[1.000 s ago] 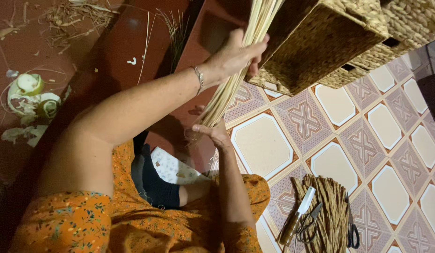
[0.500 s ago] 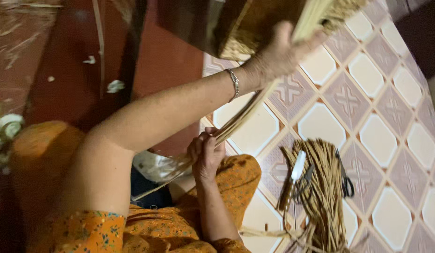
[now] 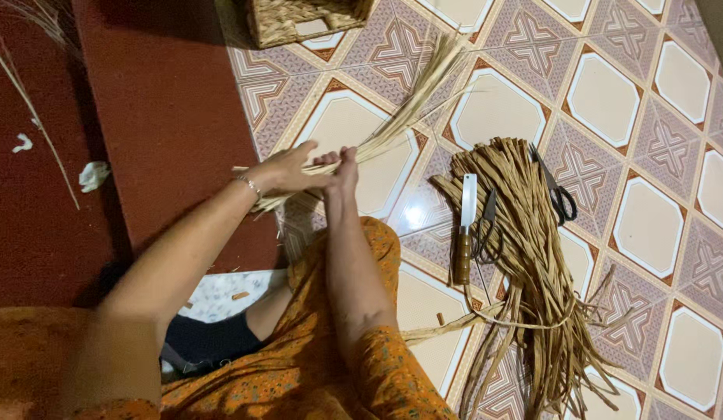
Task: The person sits on the floor and sorts bundles of thin rattan strips, pulling individual strips from a pile, aligning them into a fan-shaped bundle, and gathering them together. They repeatedly separate, straighten, and recombine the strips, with a knife and scissors resting on the floor nearby.
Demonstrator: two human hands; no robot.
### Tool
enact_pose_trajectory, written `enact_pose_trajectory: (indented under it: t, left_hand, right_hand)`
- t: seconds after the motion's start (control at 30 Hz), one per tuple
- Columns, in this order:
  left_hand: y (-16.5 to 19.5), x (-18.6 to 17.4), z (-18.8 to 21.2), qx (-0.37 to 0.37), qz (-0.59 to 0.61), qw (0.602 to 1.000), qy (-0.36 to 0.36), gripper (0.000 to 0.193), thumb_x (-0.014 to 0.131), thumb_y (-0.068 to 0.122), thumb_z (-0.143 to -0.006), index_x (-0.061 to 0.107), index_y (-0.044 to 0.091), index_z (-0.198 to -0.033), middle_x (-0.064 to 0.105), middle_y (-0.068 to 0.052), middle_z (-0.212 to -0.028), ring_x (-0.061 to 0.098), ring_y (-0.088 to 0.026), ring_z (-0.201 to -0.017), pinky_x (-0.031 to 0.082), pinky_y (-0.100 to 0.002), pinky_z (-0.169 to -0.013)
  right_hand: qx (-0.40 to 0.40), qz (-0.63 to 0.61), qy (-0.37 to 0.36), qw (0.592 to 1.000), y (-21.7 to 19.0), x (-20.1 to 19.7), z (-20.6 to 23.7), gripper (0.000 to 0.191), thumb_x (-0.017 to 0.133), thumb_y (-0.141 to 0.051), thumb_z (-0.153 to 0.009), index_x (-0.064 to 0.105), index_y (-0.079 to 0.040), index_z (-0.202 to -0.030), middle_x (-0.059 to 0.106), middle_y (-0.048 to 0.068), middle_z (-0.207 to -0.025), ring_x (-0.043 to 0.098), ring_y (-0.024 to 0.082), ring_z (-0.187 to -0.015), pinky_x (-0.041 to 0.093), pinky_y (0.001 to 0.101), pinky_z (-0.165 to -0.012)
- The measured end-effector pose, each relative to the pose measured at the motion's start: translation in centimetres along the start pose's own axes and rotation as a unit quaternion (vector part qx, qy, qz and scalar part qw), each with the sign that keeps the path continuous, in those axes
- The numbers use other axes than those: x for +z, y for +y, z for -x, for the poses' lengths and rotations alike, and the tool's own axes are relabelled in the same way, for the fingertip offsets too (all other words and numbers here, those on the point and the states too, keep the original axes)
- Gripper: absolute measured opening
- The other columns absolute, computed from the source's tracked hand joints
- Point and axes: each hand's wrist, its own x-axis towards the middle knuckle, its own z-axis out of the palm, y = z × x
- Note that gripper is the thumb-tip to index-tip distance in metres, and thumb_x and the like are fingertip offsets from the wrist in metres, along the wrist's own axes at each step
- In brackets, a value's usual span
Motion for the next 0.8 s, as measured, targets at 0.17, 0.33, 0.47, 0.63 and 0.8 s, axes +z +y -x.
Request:
enact_pose_trajectory:
  t: [0.17, 0.33, 0.47, 0.63, 0.8]
  left_hand:
    - [-3.6, 1.6, -0.4, -0.027, 0.011, 0.997, -0.069, 0.125, 0.085, 0.065, -0.06, 0.029, 0.007, -0.156, 0.051, -0.027, -0.147, 0.057, -0.035, -0.132, 0.05, -0.045, -0.109]
    - [-5.3, 2.9, 1.0, -0.083, 0.129, 0.981, -0.119, 0.071, 0.082, 0.034, -0.079, 0.058, -0.005, -0.133, 0.076, -0.034, -0.107, 0.073, -0.046, -0.095, 0.056, -0.063, -0.084]
    - [-5.3, 3.3, 1.9, -0.122, -0.037, 0.989, -0.071, 0.067, 0.076, 0.034, -0.084, 0.052, 0.009, -0.14, 0.078, -0.021, -0.105, 0.076, -0.035, -0.101, 0.059, -0.051, -0.092]
    - [-7.6, 3.3, 2.8, -0.033, -0.154, 0.984, 0.087, 0.046, 0.073, 0.037, -0.095, 0.062, 0.017, -0.135, 0.071, -0.022, -0.113, 0.066, -0.042, -0.107, 0.051, -0.054, -0.09]
    - [-10.0, 3.5, 3.1, -0.058, 0.112, 0.992, -0.03, 0.047, 0.071, 0.043, -0.095, 0.072, 0.009, -0.128, 0.069, -0.023, -0.094, 0.06, -0.031, -0.081, 0.051, -0.056, -0.073]
  right_hand:
    - [0.005, -0.011, 0.085, 0.996, 0.7, 0.3, 1.0, 0.038, 0.045, -0.052, -0.105, 0.047, -0.017, -0.091, 0.04, 0.002, -0.06, 0.045, 0.02, -0.054, 0.053, 0.0442, -0.064]
    - [-0.03, 0.003, 0.105, 0.994, 0.9, 0.8, 1.7, 0.035, 0.046, -0.047, -0.106, 0.047, -0.015, -0.093, 0.042, 0.001, -0.061, 0.044, 0.018, -0.054, 0.056, 0.0424, -0.068]
    - [-0.043, 0.008, 0.089, 0.995, 0.9, -0.4, 0.6, 0.034, 0.048, -0.047, -0.106, 0.048, -0.015, -0.094, 0.042, 0.0, -0.062, 0.045, 0.017, -0.055, 0.055, 0.0411, -0.068]
    - [0.001, 0.046, 0.073, 0.996, 0.5, -1.6, -1.6, 0.033, 0.06, -0.044, -0.101, 0.051, -0.015, -0.09, 0.048, 0.002, -0.066, 0.05, 0.02, -0.058, 0.056, 0.0432, -0.071]
    - [0.035, 0.031, 0.052, 0.998, 0.0, -1.3, -1.6, 0.044, 0.072, -0.045, -0.096, 0.058, -0.004, -0.093, 0.06, 0.009, -0.081, 0.062, 0.024, -0.072, 0.055, 0.0453, -0.073]
